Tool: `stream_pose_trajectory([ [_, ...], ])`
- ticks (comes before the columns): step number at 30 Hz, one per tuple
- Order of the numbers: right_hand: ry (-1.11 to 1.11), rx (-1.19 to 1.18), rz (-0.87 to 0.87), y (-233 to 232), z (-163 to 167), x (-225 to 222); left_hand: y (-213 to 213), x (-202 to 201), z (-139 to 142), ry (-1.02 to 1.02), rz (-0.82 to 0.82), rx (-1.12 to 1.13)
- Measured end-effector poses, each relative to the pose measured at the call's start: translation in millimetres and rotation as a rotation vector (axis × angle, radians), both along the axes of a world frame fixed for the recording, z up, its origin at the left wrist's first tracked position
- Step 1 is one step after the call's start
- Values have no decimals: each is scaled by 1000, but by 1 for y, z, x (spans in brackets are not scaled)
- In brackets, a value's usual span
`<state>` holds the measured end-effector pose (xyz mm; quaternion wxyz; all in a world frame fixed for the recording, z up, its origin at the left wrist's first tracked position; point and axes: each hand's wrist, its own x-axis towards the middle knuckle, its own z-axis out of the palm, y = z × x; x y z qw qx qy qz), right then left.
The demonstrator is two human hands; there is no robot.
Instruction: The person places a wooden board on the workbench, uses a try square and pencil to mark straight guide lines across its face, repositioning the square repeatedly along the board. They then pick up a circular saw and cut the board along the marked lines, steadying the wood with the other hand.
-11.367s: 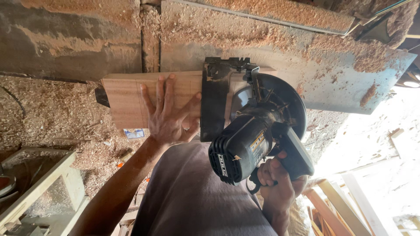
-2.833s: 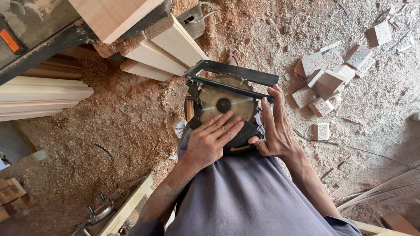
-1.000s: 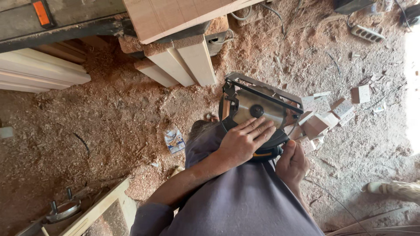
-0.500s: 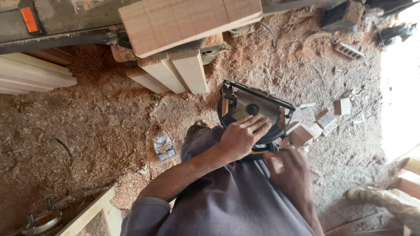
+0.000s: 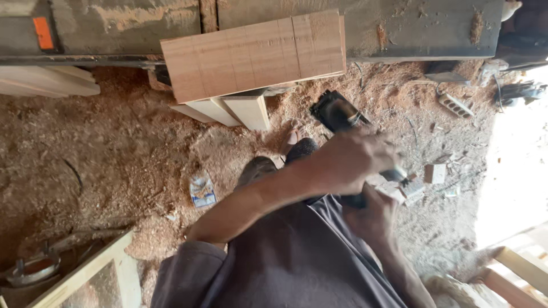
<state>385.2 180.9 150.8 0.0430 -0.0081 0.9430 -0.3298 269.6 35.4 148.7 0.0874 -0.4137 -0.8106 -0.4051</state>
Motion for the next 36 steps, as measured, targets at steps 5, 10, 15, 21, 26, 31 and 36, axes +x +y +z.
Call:
stream_pose_trajectory([
  [5,-405,-718,-508,20,23,-57,-110,-84,-58,-431,437,216],
  [10,-525,-1364,-610,3,6,-94,-184,-112,-140,-230,843,-395],
  [15,-601,-1364,-619,-13,-9,-119,-198,-117,-178,-279,876,-550],
  [21,-567,-1337,-649,-31,-13,-138,-205,-127,-174,-315,834,-638],
  [26,-472,-1259,-752,-46,-9,-147,-207,-128,-162,-414,764,-606],
  [31,-436,-1229,-773,-53,-4,-157,-206,-130,-157,-355,762,-497],
  [36,-456,-1178,-704,-54,-6,-168,-206,-131,-155,-373,776,-445],
])
